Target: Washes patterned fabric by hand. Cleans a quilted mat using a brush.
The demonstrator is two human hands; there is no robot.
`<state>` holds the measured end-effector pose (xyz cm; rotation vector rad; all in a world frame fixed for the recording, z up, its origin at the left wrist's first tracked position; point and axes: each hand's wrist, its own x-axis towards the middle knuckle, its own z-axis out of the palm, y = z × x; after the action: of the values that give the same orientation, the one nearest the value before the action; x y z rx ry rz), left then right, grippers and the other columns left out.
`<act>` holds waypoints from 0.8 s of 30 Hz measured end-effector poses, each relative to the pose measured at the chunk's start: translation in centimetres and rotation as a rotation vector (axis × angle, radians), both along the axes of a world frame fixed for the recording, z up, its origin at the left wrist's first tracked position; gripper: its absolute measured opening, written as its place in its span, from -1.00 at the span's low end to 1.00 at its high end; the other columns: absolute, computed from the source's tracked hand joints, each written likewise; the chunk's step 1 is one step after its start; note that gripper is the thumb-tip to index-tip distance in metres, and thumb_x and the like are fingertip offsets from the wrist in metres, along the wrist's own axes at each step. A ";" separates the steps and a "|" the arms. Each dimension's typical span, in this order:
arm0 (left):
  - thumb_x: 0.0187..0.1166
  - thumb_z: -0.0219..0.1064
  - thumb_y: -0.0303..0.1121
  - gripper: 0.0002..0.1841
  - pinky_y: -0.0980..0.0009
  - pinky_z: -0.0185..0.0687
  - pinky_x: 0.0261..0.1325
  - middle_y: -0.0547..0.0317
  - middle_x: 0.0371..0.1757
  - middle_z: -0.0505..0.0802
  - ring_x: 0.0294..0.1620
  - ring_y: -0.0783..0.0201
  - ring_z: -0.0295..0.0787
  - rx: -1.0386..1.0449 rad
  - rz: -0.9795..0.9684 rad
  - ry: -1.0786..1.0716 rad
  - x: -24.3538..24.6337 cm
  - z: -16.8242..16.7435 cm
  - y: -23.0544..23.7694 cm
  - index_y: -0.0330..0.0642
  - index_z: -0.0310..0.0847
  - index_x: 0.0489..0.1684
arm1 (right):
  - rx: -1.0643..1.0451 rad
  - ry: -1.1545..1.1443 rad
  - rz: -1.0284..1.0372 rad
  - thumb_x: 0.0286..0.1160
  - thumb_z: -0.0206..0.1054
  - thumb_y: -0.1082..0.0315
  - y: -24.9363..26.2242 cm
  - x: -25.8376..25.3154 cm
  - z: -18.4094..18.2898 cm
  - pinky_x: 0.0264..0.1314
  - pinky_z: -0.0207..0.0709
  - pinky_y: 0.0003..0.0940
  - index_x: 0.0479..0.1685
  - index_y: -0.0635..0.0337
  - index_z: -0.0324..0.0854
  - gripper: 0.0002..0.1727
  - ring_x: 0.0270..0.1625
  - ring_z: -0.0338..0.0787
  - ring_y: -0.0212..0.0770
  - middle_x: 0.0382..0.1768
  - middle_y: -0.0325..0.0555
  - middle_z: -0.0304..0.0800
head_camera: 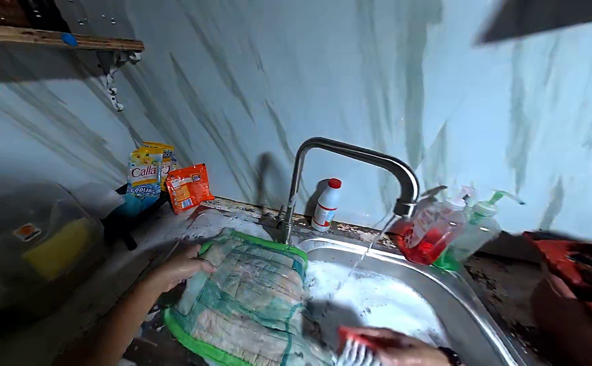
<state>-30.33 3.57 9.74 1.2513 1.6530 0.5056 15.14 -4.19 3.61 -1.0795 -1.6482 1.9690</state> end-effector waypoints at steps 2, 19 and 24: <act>0.59 0.45 -0.37 -0.32 0.08 0.60 0.19 -0.23 0.41 0.64 0.21 0.01 0.66 -0.052 -0.050 0.006 -1.2 -0.2 -0.3 -0.23 0.22 0.68 | 0.149 -0.068 -0.397 0.47 0.33 0.22 1.8 2.2 -2.9 0.16 0.76 -0.37 0.54 0.23 0.43 -0.39 0.04 0.85 -0.39 0.10 -0.24 0.84; 0.60 0.43 -0.31 -0.25 -0.09 0.63 0.24 -0.39 0.05 0.80 0.00 -0.20 0.79 0.138 0.103 0.202 -4.1 -5.2 -13.8 -0.36 0.19 0.76 | 0.760 -0.470 -0.401 0.46 0.43 0.16 1.4 -22.5 0.1 0.31 0.70 0.01 0.68 0.41 0.34 -0.20 0.21 0.84 0.06 0.31 0.30 0.74; 0.38 0.37 -0.57 -0.53 0.10 0.62 -0.31 -0.07 -0.51 0.68 -0.49 0.03 0.65 0.498 0.294 0.249 -3.9 -7.9 -15.3 -0.58 0.43 0.28 | 1.146 -0.867 -0.111 0.54 0.34 0.07 -0.8 -33.0 -0.8 0.06 0.70 0.27 0.69 -0.14 0.50 -0.36 0.25 0.79 0.40 0.42 0.23 0.71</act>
<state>-34.25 -11.75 1.85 1.4759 2.0121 1.0248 -17.86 -5.00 2.77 -1.4447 -2.4695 0.1645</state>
